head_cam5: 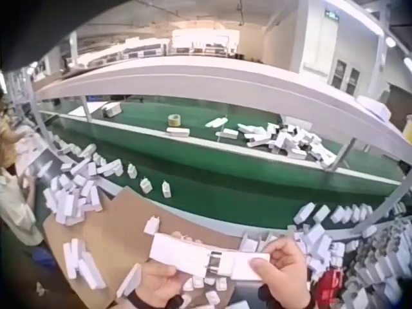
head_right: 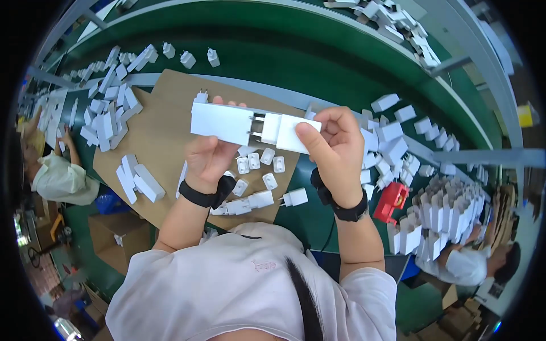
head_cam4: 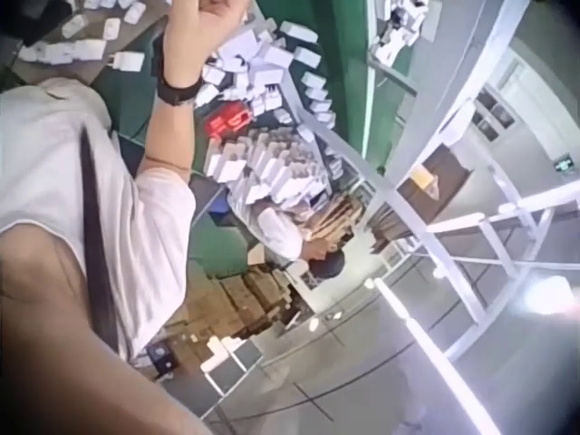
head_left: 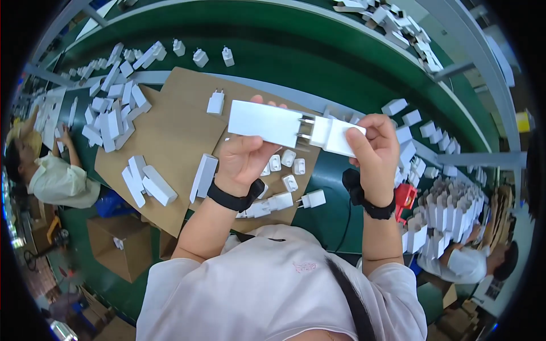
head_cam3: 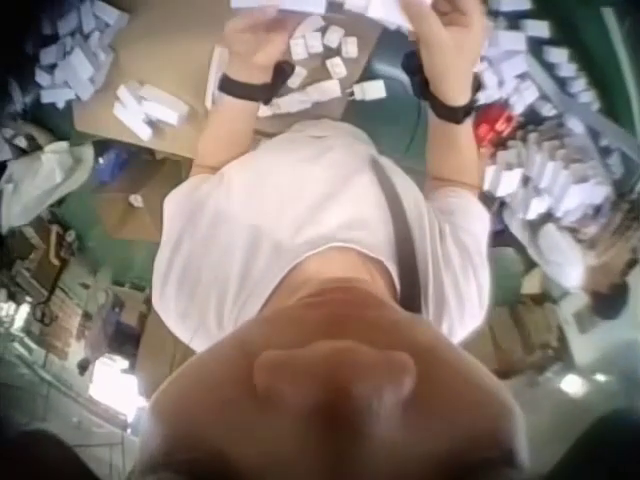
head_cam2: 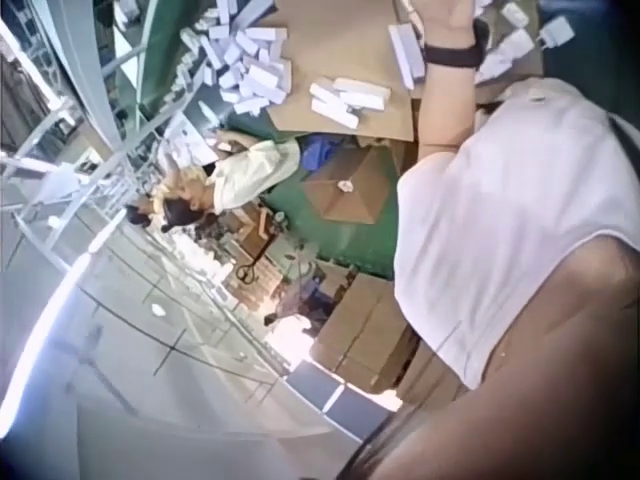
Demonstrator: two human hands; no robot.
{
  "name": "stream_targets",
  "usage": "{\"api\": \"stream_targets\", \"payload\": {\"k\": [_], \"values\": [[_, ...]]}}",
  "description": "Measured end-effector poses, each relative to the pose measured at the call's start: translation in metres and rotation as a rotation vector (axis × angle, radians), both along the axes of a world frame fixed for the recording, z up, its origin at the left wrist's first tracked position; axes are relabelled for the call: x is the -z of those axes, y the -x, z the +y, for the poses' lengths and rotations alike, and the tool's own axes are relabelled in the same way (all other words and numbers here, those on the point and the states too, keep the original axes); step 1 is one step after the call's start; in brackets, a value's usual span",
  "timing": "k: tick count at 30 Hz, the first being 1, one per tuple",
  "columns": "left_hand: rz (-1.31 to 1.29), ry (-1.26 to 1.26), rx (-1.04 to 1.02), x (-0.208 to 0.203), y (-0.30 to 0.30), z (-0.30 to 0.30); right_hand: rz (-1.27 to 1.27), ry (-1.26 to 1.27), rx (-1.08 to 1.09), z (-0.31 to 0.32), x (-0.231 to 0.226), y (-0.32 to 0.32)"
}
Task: The person packages power adapters by hand, picking up a white box, inserting an adapter into it, and folding the box flaps closed. The person then places the packaged adapter onto a green conveyor belt and repeats the process.
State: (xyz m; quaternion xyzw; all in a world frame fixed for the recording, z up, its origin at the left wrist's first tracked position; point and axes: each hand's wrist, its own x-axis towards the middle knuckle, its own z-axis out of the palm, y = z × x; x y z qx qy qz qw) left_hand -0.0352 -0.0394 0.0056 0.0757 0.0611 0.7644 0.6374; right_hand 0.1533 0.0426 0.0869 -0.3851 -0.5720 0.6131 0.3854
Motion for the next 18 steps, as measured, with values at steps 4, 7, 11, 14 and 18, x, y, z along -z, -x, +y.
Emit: {"api": "stream_targets", "payload": {"k": [4,7,11,14,18], "values": [[0.027,0.024,0.053,-0.004,-0.015,-0.006,0.031,-0.094,0.003,-0.011,0.006,-0.011],[-0.078,-0.015,0.062,0.0,-0.02,-0.01,-0.015,-0.054,0.095,-0.019,0.008,-0.024],[0.224,-0.017,0.058,0.0,-0.034,-0.014,0.003,-0.12,0.116,-0.028,0.014,-0.027],[0.117,0.017,0.033,0.0,-0.041,-0.012,0.013,-0.132,0.129,-0.035,0.017,-0.019],[0.081,0.001,0.03,0.006,-0.043,-0.01,-0.15,-0.134,0.007,-0.024,0.026,-0.028]]}}
